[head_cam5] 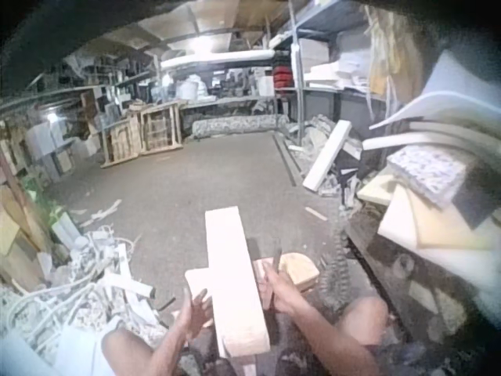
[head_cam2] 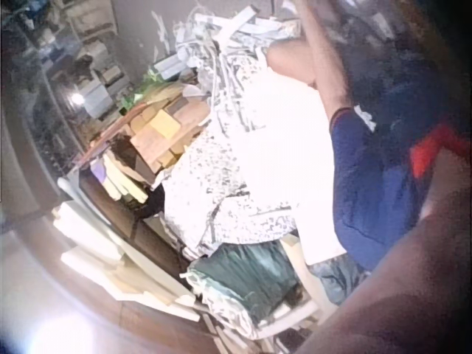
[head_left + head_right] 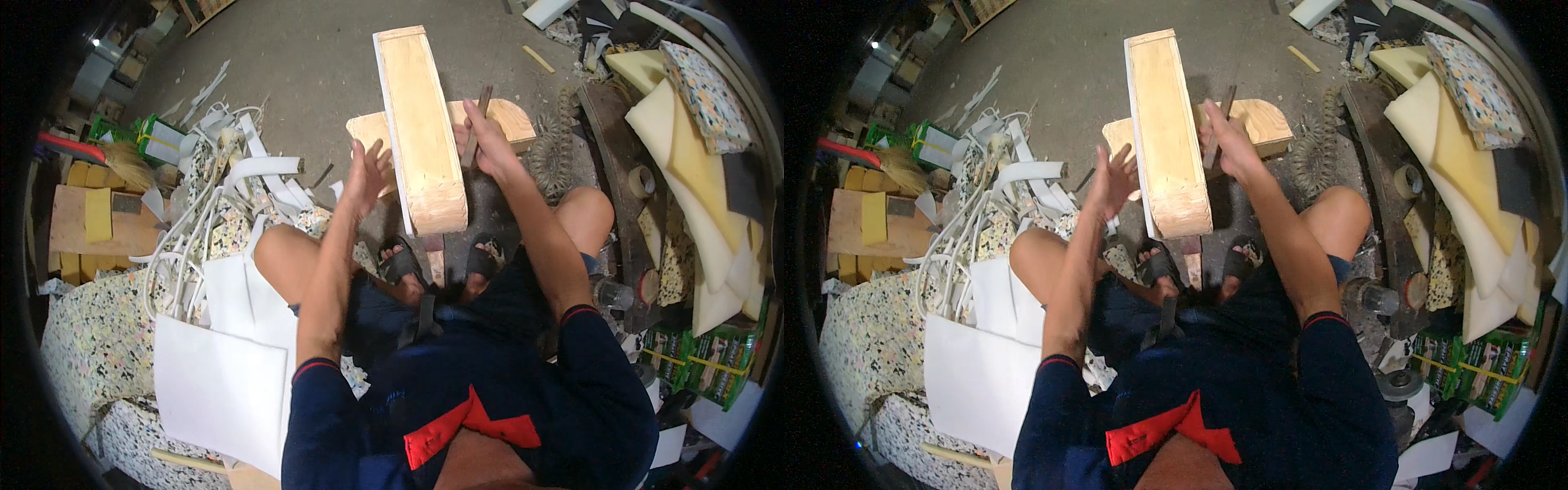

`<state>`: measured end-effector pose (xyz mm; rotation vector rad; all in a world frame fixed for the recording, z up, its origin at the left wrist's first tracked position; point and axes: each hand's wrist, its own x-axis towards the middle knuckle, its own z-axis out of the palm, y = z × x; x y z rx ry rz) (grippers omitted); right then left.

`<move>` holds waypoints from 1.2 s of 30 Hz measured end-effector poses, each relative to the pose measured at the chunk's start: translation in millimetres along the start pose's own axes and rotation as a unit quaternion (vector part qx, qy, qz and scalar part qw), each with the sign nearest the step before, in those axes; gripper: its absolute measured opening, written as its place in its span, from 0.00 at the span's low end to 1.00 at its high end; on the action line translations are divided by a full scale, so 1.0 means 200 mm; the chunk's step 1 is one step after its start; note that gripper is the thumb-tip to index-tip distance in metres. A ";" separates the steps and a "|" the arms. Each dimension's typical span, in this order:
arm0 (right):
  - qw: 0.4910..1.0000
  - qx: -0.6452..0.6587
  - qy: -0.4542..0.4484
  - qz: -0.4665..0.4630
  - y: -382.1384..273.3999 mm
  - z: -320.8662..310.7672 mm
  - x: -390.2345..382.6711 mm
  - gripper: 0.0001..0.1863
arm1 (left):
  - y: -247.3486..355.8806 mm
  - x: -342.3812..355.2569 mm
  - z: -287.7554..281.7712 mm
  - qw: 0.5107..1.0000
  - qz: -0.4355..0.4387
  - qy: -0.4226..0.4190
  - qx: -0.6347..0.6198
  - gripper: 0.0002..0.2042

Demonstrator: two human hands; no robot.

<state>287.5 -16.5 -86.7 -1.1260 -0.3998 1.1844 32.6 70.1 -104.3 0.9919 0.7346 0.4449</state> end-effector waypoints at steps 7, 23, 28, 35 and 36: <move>0.996 -0.015 -0.082 -0.017 0.14 -0.01 -0.22 0.32 | -0.13 0.00 0.25 0.989 0.123 -0.037 -0.073 0.47; 0.990 -0.062 -0.020 -0.125 0.28 0.15 -0.23 0.22 | -0.06 0.02 0.06 0.999 0.035 0.000 -0.022 0.45; 0.992 -0.023 -0.030 -0.117 0.25 0.13 -0.25 0.22 | -0.12 -0.05 0.07 0.998 0.021 0.039 0.042 0.42; 0.994 -0.008 -0.018 -0.109 0.29 0.15 -0.27 0.23 | -0.18 -0.03 0.00 0.999 0.032 0.005 0.035 0.45; 0.994 0.004 -0.020 -0.104 0.29 0.16 -0.28 0.23 | -0.18 -0.03 0.00 0.999 0.043 -0.002 0.032 0.46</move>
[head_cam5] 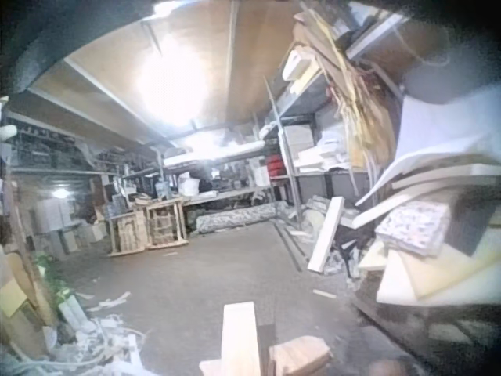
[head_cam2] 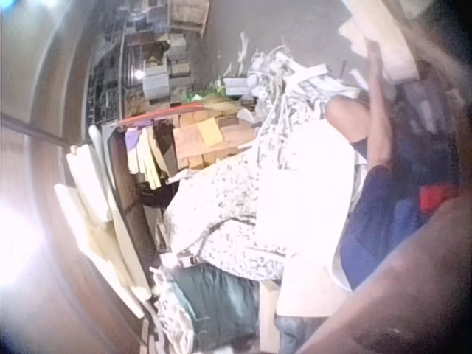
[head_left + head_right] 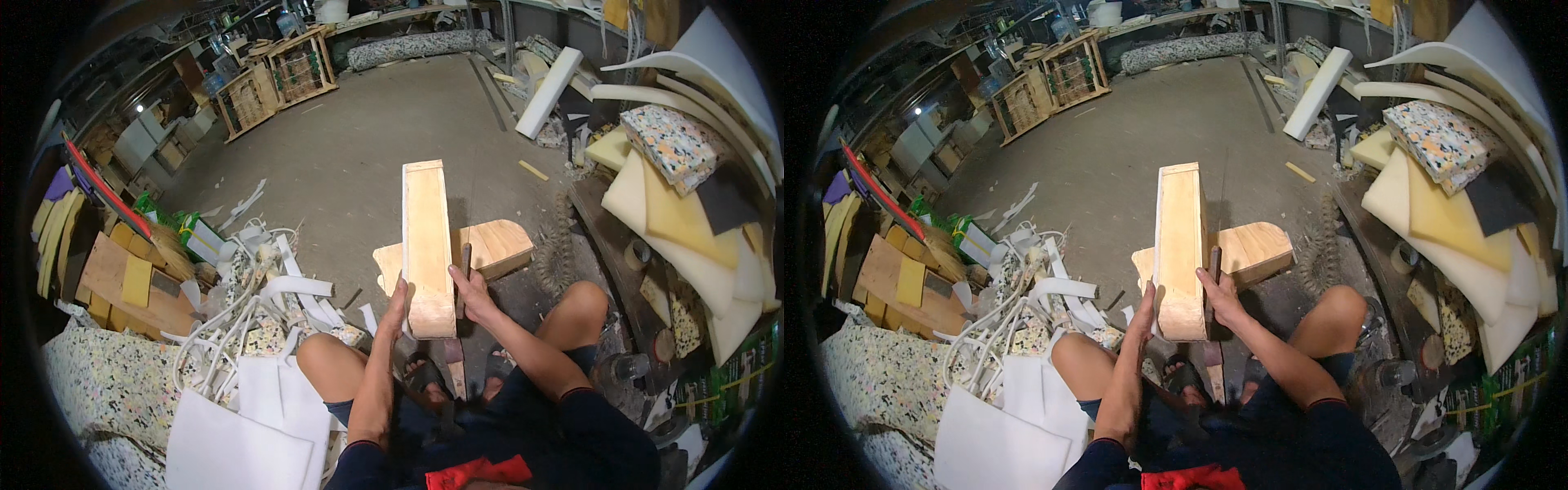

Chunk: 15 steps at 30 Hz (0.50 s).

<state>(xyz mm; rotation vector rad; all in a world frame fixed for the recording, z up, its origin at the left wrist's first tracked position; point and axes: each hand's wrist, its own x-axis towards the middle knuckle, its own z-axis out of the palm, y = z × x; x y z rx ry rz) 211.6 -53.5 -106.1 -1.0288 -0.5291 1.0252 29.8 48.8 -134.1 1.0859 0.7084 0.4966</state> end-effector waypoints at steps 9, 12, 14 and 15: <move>0.998 -0.018 0.033 -0.045 0.03 0.07 -0.02 0.25 | 0.19 0.03 0.00 0.988 0.122 -0.058 0.072 0.48; 0.995 -0.084 0.009 -0.043 0.05 0.08 0.01 0.27 | 0.22 0.03 -0.05 0.997 0.013 -0.028 -0.064 0.44; 0.991 -0.125 0.012 -0.046 0.05 0.07 0.02 0.26 | 0.21 0.02 -0.08 1.000 0.010 -0.003 -0.006 0.38; 0.992 -0.120 0.002 -0.033 0.04 0.06 0.02 0.27 | 0.20 0.02 -0.10 1.000 0.000 0.016 0.023 0.36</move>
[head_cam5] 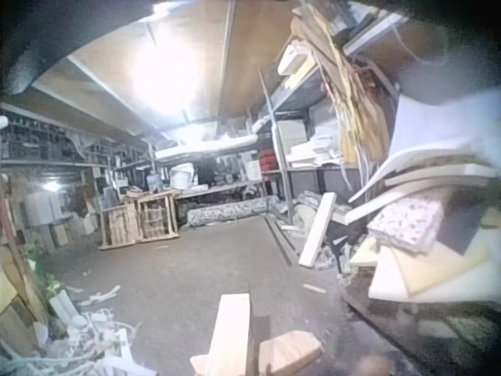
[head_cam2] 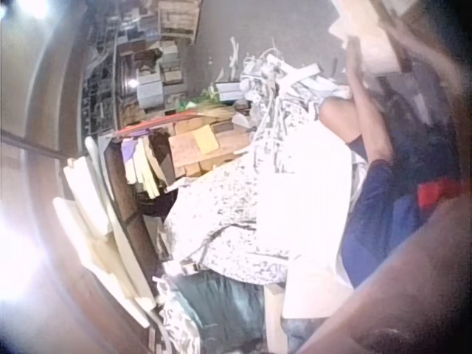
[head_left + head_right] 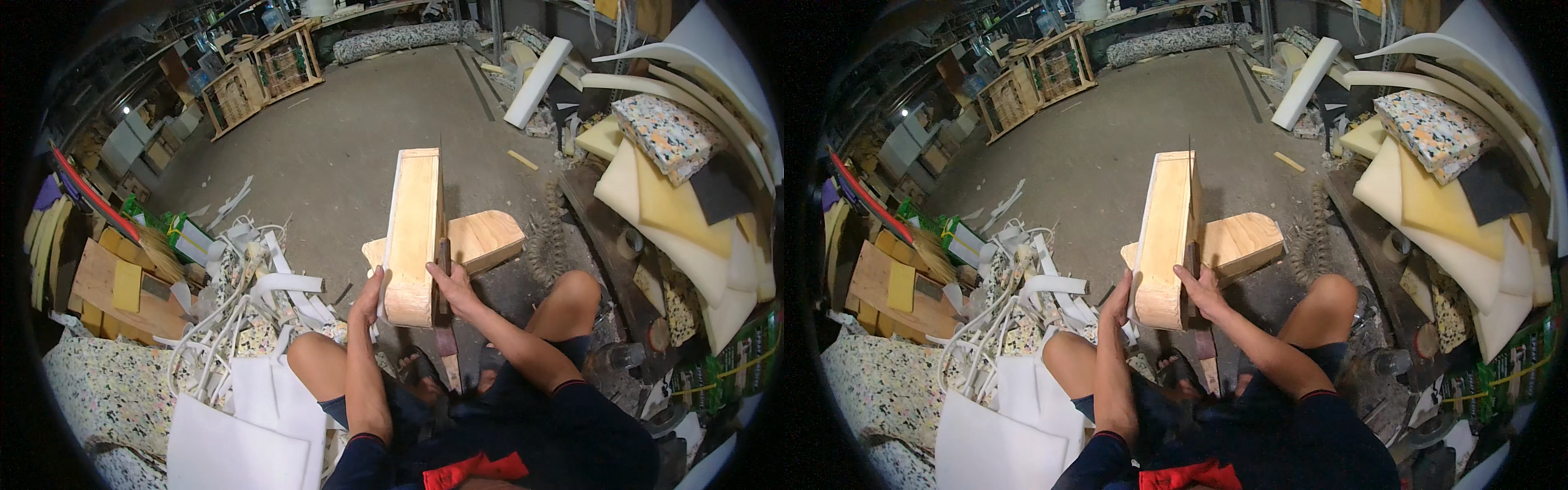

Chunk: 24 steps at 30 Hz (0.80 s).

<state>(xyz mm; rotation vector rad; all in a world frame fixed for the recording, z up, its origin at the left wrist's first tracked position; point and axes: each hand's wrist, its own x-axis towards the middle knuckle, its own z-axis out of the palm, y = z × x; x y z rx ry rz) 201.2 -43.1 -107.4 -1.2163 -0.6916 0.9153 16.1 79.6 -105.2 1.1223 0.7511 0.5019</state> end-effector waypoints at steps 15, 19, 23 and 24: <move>0.985 -0.035 0.037 0.165 0.01 -0.24 -0.12 0.28 | -0.15 -0.02 -0.21 0.892 0.188 0.357 0.204 0.14; 0.989 -0.028 0.025 0.142 0.01 -0.25 -0.11 0.33 | -0.15 -0.01 -0.16 0.892 0.199 0.352 0.201 0.17; 0.987 -0.038 0.029 0.150 0.00 -0.25 -0.11 0.31 | -0.14 0.01 -0.14 0.889 0.204 0.360 0.195 0.18; 0.987 -0.045 0.034 0.153 0.00 -0.25 -0.10 0.31 | -0.14 0.01 -0.15 0.881 0.209 0.362 0.221 0.18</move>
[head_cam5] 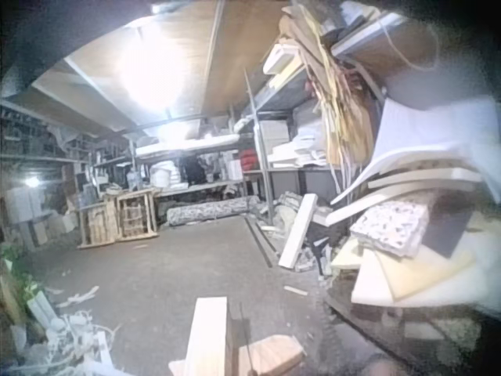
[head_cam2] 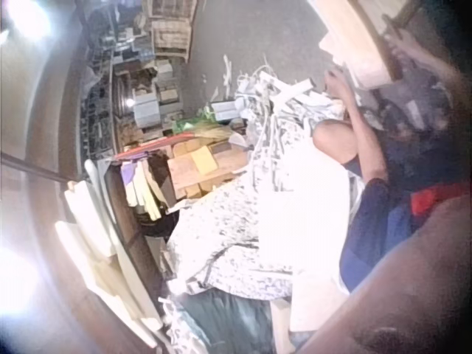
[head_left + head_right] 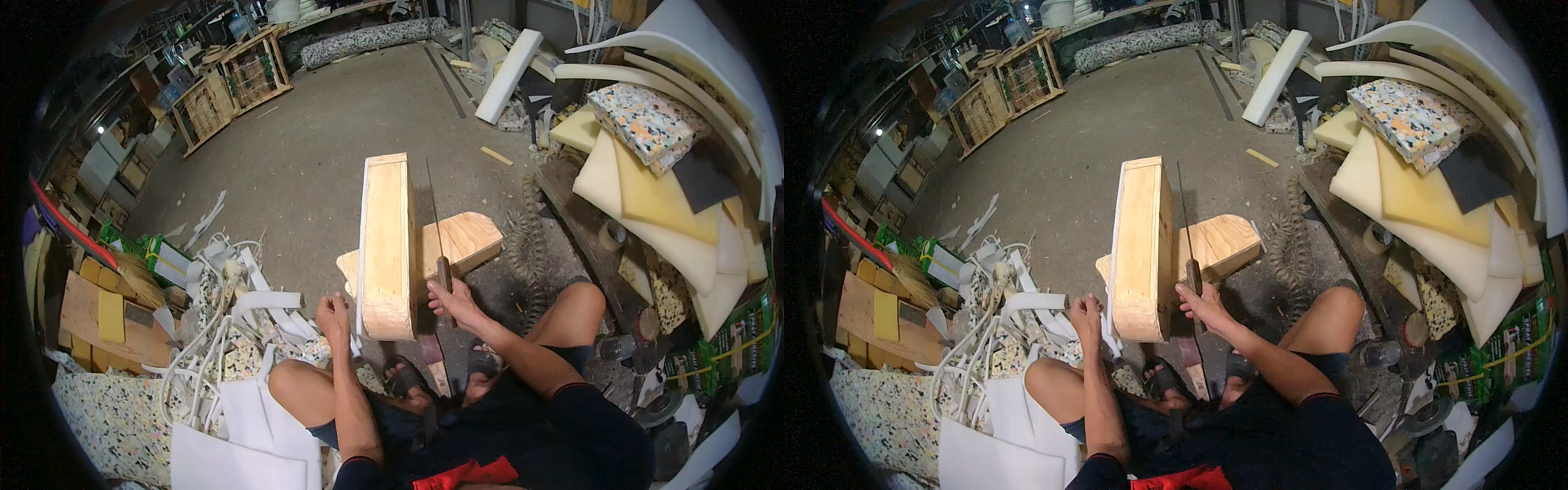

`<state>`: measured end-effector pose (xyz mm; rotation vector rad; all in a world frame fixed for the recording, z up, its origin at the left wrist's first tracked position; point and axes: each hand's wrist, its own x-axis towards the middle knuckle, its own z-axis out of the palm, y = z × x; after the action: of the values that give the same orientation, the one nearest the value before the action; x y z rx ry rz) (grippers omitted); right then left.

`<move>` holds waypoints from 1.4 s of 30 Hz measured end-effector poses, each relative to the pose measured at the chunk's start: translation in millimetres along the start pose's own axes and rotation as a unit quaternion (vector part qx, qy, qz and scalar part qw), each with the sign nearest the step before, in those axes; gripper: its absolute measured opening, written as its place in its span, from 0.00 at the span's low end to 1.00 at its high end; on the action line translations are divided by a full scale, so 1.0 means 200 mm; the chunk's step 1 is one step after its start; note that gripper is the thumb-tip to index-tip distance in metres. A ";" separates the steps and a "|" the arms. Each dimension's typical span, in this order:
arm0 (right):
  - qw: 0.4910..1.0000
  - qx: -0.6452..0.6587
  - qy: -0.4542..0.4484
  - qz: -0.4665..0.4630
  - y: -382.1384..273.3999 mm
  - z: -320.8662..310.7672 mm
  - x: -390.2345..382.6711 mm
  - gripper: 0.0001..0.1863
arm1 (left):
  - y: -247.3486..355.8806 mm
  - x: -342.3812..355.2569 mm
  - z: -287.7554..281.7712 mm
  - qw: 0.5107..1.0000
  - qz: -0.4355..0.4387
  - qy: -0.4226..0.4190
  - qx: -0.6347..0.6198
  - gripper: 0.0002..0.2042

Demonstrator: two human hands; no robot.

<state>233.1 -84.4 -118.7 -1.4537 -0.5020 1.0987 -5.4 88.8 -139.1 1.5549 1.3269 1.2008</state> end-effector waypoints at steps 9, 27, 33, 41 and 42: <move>1.000 -0.006 0.005 0.002 0.00 0.00 0.00 0.30 | -0.02 -0.01 -0.02 0.999 0.003 -0.002 0.051 0.13; 0.999 -0.053 0.007 0.007 0.00 -0.02 0.00 0.26 | 0.16 -0.06 -0.02 0.990 0.014 0.004 0.140 0.20; 0.993 -0.097 0.037 -0.056 -0.07 -0.02 -0.02 0.23 | 0.06 -0.04 -0.01 0.995 0.002 -0.005 0.103 0.22; 0.967 -0.145 0.101 -0.184 -0.06 -0.09 0.07 0.21 | 0.00 -0.03 -0.01 0.993 -0.001 -0.009 0.119 0.23; 0.961 -0.155 0.109 -0.200 -0.04 -0.10 0.08 0.21 | 0.02 -0.03 -0.01 0.993 -0.002 -0.010 0.121 0.23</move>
<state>260.3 -79.8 -118.4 -1.6301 -0.7948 0.5468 -5.9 81.6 -136.8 1.7259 1.5061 1.0487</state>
